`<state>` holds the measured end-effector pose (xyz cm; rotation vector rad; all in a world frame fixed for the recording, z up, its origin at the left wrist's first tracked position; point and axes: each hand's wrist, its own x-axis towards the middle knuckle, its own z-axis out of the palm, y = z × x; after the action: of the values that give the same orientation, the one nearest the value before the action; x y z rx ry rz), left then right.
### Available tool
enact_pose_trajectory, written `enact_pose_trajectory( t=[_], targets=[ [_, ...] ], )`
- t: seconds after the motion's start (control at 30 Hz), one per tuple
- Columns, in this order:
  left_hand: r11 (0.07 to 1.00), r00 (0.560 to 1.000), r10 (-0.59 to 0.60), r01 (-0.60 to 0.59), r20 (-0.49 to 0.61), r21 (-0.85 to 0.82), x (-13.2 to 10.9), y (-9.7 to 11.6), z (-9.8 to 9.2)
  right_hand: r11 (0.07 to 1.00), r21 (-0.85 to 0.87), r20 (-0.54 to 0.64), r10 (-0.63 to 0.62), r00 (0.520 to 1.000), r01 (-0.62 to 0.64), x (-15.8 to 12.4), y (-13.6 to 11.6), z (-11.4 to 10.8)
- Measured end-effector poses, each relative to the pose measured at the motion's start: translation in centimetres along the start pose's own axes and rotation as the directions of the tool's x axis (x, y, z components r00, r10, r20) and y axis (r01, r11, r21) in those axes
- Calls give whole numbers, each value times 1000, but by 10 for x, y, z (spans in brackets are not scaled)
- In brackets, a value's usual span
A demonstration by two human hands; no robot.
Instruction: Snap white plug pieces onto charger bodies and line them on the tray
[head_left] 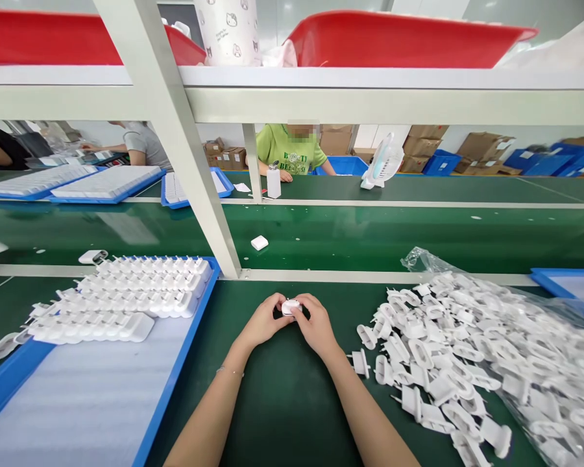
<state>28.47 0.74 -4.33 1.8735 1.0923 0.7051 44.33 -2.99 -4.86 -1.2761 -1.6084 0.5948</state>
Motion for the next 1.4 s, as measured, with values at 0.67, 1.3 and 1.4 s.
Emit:
enact_pose_trajectory(
  t=[0.67,1.3,1.4],
  targets=[
    [970,997,43,-27,62,-243,-4,0,-2,993,-43,133,113,985,-108,1,4,-11],
    [965,987,-47,85,154,-250,-2,27,-18,916,356,141,146,979,-188,-13,9,-4],
    [998,993,-45,40,105,44,-24,44,-57,917,350,149,147,978,-191,-17,7,-1]
  ],
)
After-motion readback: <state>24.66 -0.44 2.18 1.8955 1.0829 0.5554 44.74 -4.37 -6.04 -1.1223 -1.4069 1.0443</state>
